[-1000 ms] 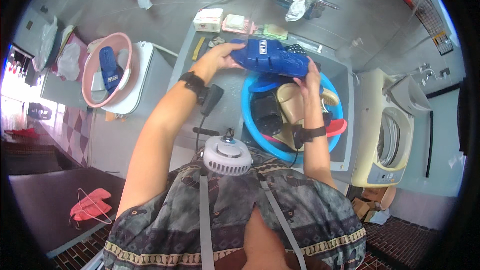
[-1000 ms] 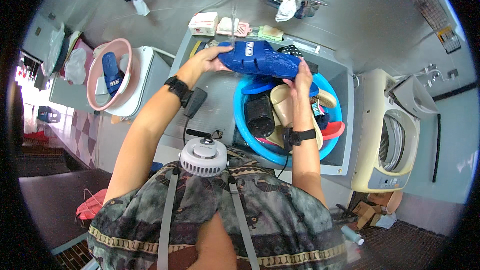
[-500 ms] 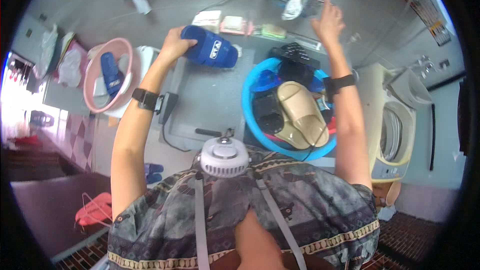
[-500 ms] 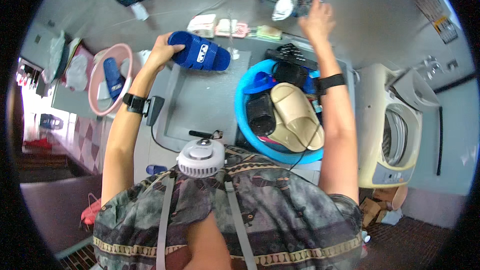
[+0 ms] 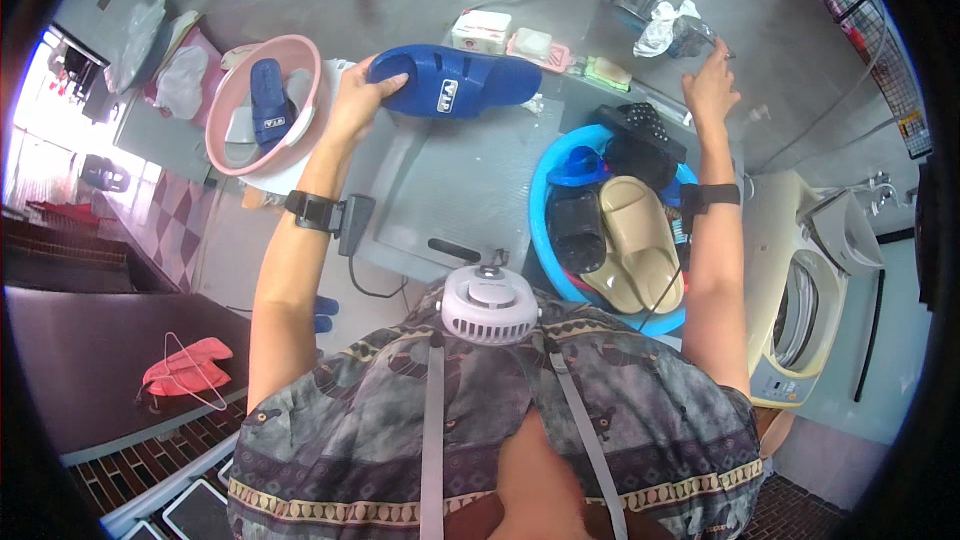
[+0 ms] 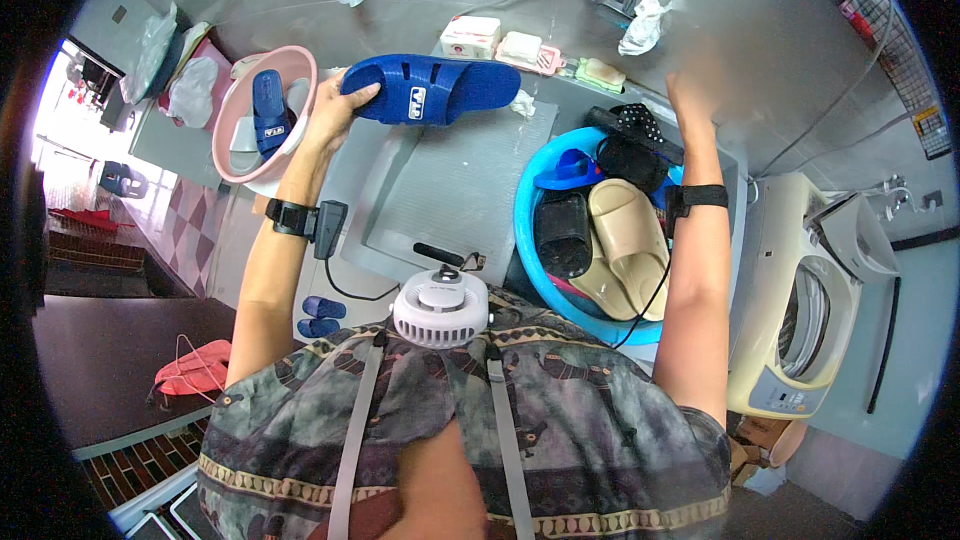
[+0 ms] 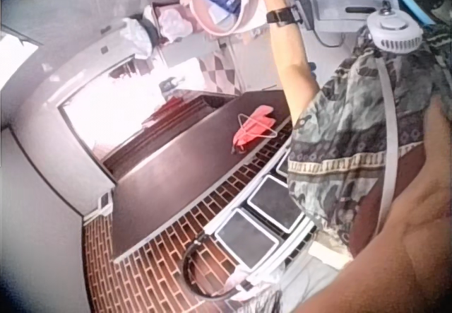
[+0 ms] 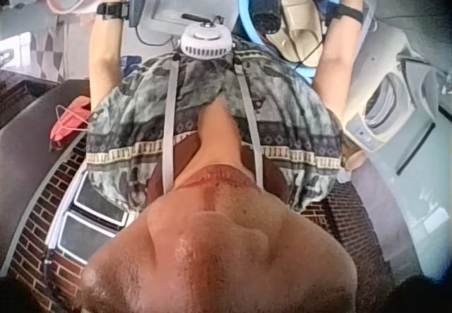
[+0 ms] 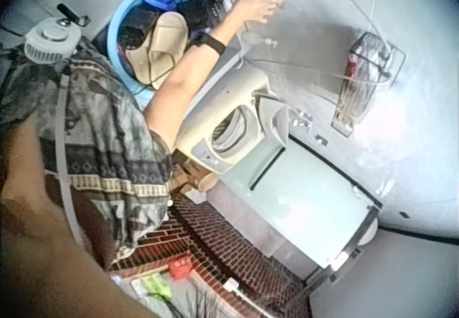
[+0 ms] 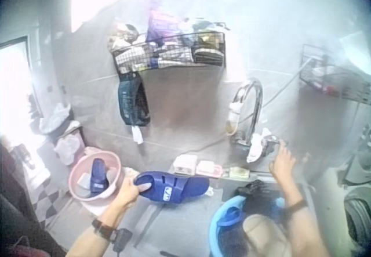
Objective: Scrubbing sandals with a brush and soap in a basin.
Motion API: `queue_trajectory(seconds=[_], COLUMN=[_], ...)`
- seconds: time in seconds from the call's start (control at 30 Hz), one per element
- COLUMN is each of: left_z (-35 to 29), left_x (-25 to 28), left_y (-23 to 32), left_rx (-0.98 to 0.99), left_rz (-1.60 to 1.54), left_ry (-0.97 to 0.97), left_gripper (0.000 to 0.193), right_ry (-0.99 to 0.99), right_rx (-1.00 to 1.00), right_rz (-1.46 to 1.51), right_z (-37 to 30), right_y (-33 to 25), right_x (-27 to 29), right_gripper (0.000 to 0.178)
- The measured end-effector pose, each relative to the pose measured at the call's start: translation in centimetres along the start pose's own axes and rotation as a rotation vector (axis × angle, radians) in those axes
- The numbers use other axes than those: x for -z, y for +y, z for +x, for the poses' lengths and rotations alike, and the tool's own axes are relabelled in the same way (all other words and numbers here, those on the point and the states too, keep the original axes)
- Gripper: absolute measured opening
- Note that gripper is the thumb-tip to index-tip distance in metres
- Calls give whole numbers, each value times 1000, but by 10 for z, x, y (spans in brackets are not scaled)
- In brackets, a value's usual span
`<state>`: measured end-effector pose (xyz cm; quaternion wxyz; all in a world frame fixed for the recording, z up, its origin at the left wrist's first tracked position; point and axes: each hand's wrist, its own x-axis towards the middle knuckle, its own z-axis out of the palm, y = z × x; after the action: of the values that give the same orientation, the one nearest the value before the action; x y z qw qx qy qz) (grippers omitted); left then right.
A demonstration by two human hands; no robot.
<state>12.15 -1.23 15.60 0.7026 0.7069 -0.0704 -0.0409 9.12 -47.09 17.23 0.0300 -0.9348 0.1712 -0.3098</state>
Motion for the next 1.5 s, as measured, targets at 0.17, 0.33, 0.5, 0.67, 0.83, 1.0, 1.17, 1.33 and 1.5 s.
queue_trajectory(seconds=[0.17,0.33,0.5,0.67,0.83,1.0,1.17,1.33,1.5], left_z=[-20,-33,-29,-15,15,23,-10,-53,-13], left_x=[10,46,147,246,310,310,279,266,326], left_y=[-25,-53,-64,-41,-69,-124,-117,-69,-114], left_rx=[82,516,465,265,324,508,261,258,497], left_rz=[-167,-831,-1125,-1160,-1040,-698,272,275,-255], left_ry=[46,297,540,689,706,826,356,245,612], left_gripper=[33,37,46,44,44,50,53,61,30], right_ry=[-134,-122,-236,-188,-226,-385,-430,-357,-376], right_rx=[-60,-10,-338,-437,-454,-519,-716,-467,-534], right_rz=[360,701,801,670,629,555,709,680,551], right_z=[-14,-98,-177,-231,-264,-252,-273,-278,-268], right_y=[31,-1,-1,14,35,-10,-26,-18,-17], right_x=[-14,34,61,76,58,56,53,44,60], right_gripper=[90,87,81,80,81,74,74,59,38])
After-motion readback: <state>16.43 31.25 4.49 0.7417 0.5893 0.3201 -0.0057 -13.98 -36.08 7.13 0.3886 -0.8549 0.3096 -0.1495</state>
